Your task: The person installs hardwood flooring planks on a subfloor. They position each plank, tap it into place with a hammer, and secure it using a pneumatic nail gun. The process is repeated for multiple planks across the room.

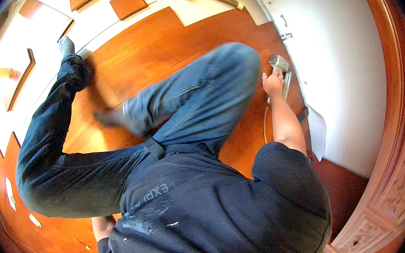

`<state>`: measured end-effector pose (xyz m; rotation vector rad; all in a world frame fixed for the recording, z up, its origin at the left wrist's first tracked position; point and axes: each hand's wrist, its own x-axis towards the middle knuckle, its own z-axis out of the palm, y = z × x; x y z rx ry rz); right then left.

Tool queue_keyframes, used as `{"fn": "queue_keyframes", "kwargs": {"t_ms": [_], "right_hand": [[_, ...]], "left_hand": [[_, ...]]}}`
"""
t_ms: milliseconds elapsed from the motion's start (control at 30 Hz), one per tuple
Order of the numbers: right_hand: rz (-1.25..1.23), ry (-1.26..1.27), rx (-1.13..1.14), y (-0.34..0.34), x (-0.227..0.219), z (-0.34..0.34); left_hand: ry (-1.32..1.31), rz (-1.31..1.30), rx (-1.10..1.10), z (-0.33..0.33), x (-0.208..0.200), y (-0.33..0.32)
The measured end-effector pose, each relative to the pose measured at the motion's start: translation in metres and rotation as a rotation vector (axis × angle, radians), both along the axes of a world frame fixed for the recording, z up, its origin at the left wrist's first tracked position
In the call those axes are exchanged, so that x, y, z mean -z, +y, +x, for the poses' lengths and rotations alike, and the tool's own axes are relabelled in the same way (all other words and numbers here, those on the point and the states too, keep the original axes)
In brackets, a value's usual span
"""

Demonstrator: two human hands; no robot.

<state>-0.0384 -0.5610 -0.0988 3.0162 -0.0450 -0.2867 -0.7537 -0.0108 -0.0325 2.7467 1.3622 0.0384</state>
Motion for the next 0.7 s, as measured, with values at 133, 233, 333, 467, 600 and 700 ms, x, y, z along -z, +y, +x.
{"fn": "queue_keyframes", "kwargs": {"t_ms": [133,233,333,467,600,700], "right_hand": [[0.020,0.029,0.204,0.040,-0.030,0.006],[0.057,-0.100,0.327,-0.006,-0.025,0.026],[-0.072,-0.163,0.257,0.006,-0.006,0.024],[-0.074,-0.115,0.314,0.008,-0.011,0.009],[-0.035,-0.063,0.275,0.028,-0.031,0.007],[-0.219,-0.036,0.098,0.048,-0.039,0.003]], "left_hand": [[-0.087,-0.062,0.179,0.139,-0.026,0.015],[-0.173,-0.122,0.398,0.290,-0.020,0.050],[-0.136,-0.096,0.540,0.403,-0.023,0.106],[0.075,-0.151,0.730,0.514,0.016,0.151],[0.196,-0.253,0.814,0.524,0.035,0.179],[0.259,-0.304,0.858,0.513,0.029,0.222]]}}
